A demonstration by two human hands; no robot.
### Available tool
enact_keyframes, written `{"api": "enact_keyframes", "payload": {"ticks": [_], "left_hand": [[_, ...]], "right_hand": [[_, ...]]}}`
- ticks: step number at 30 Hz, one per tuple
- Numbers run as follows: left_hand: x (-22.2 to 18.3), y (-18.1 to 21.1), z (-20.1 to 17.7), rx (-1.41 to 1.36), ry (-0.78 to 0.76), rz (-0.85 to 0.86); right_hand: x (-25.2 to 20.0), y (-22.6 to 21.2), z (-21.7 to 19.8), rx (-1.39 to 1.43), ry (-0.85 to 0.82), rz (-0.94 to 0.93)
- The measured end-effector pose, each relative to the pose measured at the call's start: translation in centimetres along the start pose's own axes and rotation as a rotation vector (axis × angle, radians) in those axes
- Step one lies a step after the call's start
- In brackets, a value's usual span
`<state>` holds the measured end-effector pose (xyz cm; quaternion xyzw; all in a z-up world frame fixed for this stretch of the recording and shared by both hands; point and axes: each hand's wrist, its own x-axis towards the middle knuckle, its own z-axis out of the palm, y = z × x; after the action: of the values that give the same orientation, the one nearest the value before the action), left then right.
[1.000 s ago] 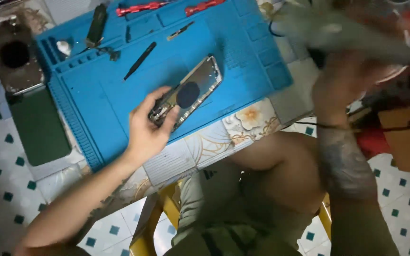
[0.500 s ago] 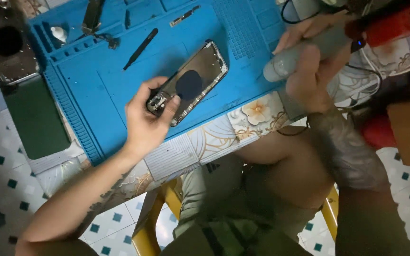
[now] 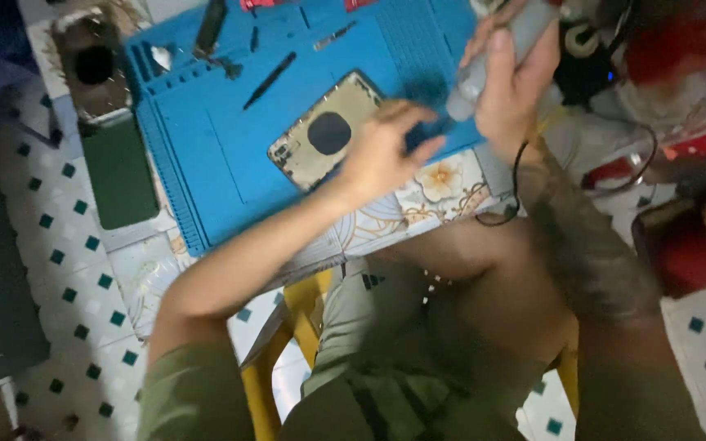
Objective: Using a handheld rotary tool to grind and smooth the edges of a mobile phone frame on a repair bench.
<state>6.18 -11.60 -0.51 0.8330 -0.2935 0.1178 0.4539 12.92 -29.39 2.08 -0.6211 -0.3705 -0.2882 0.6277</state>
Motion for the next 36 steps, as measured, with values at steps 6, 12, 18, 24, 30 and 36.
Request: {"api": "enact_keyframes", "payload": {"ticks": [6,12,18,24,30,36], "left_hand": [[1.8,-1.6,4.8,-0.065,0.120,-0.069],[1.5,-1.8,4.8,0.000,0.153,-0.108],[1.7,-1.2,4.3,-0.037,0.133,-0.042],[2.5,-1.2,2.1,-0.192,-0.106,0.023],[2.0,-2.1,2.6,-0.203,0.031,0.001],[2.0,-1.4,2.4,-0.193,0.025,-0.005]], "right_hand": [[-0.3,-1.5,-0.4,-0.022,0.029,-0.009],[0.1,-2.0,-0.4,-0.023,-0.015,0.009],[0.1,-2.4,-1.1,-0.131,0.027,0.000],[0.1,-2.0,-0.9,-0.074,-0.001,-0.007],[-0.3,-1.4,-1.0,-0.063,0.011,-0.033],[-0.1,-1.8,-0.5,-0.069,0.004,-0.022]]}}
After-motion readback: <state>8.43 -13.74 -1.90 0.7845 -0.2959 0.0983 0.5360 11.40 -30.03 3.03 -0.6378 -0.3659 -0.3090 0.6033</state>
